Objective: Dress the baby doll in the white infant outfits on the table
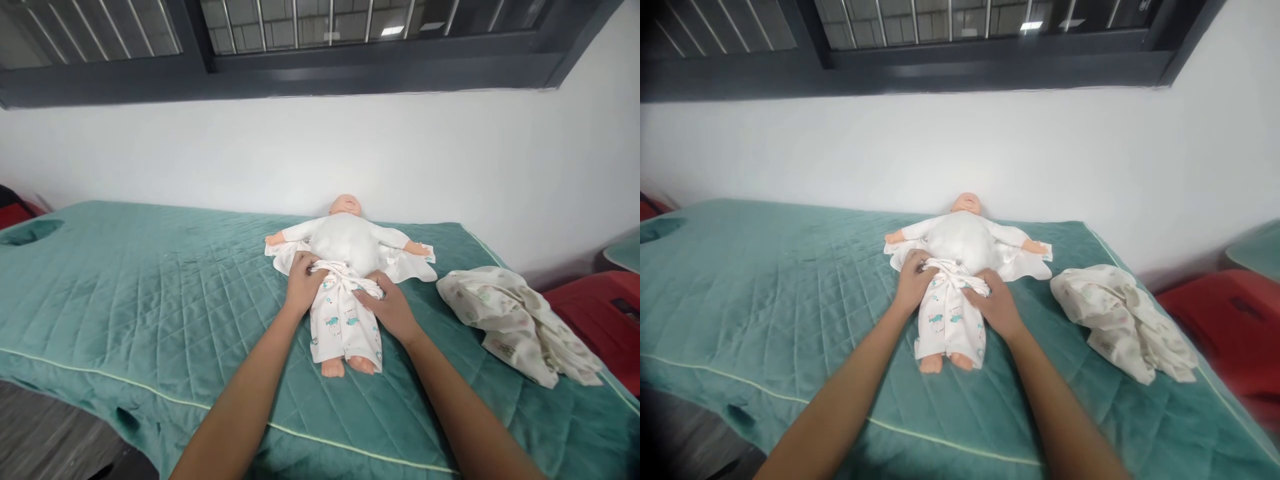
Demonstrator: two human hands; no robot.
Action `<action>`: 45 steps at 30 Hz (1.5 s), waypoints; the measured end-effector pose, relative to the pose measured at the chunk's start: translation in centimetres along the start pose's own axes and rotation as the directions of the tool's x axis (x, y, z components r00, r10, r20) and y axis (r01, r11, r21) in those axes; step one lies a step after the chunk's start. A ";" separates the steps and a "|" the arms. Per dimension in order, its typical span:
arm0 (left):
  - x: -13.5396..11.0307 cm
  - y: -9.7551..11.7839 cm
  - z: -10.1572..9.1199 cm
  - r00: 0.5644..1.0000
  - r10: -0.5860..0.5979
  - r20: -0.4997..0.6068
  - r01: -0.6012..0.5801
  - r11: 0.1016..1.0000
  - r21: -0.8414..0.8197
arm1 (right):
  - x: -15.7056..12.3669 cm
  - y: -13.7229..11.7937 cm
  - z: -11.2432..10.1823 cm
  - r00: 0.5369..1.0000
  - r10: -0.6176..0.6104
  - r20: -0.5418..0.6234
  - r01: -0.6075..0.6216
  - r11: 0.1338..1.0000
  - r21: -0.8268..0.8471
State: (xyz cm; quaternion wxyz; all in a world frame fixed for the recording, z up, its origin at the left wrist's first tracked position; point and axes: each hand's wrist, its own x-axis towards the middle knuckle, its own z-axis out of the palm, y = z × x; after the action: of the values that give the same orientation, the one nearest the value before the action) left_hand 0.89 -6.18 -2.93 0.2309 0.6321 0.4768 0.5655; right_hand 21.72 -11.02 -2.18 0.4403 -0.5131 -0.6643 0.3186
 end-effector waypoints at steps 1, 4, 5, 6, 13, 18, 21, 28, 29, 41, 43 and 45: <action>-0.1 0.0 0.0 1.000 0.013 -0.002 -0.013 1.000 -0.001 | 0.1 0.0 0.1 1.000 -0.018 -0.013 0.018 1.000 -0.013; -0.7 0.5 -0.2 1.000 0.030 -0.003 -0.030 0.999 0.017 | 0.2 0.1 0.2 0.998 -0.037 -0.041 0.035 0.999 -0.027; -1.0 0.7 -0.3 1.000 0.030 0.000 -0.030 0.999 0.026 | 0.1 0.1 0.2 0.998 -0.028 -0.052 0.027 0.999 -0.029; -1.6 1.1 -0.5 1.000 0.029 0.006 -0.030 0.999 0.035 | 0.1 0.1 0.2 0.998 -0.015 -0.064 0.013 0.999 -0.030; -6.6 3.3 -1.4 0.994 0.108 0.019 -0.110 0.984 0.140 | 0.2 0.0 0.1 0.992 0.020 -0.128 -0.019 1.000 0.008; -7.3 3.4 -1.3 0.990 0.132 0.049 -0.140 0.959 0.246 | -1.2 -0.5 -0.1 0.991 0.033 -0.127 -0.033 0.999 0.001; -7.0 3.1 -1.2 0.996 0.089 0.018 -0.091 0.956 0.279 | -3.6 -1.2 -0.2 0.998 0.050 -0.029 -0.050 0.999 -0.004; -6.9 2.6 -1.3 0.999 0.030 -0.027 -0.022 0.964 0.264 | -8.5 -3.0 0.0 0.992 0.025 0.127 -0.014 0.996 -0.083; -7.0 2.6 -1.3 0.999 0.015 -0.045 -0.004 0.971 0.238 | -8.9 -3.1 0.0 0.990 0.021 0.136 -0.009 0.997 -0.083; -11.8 4.6 -4.9 0.959 -0.076 0.272 0.046 0.992 0.117 | -10.9 -2.9 1.3 0.993 -0.081 0.089 0.106 0.939 -0.328; -12.6 5.1 -5.6 0.941 -0.041 0.336 -0.002 0.992 0.127 | -10.8 -3.2 1.3 0.994 -0.079 0.076 0.100 0.939 -0.330; -12.9 5.5 -6.1 0.920 -0.001 0.392 -0.071 0.983 0.170 | -10.7 -3.6 1.1 0.995 -0.061 0.078 0.083 0.942 -0.325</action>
State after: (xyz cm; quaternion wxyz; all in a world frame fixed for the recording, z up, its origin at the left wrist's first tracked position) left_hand -1.75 -21.21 -3.20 0.2528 0.7587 0.4591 0.3868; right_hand 20.22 -22.28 -2.29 0.3379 -0.5436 -0.7405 0.2046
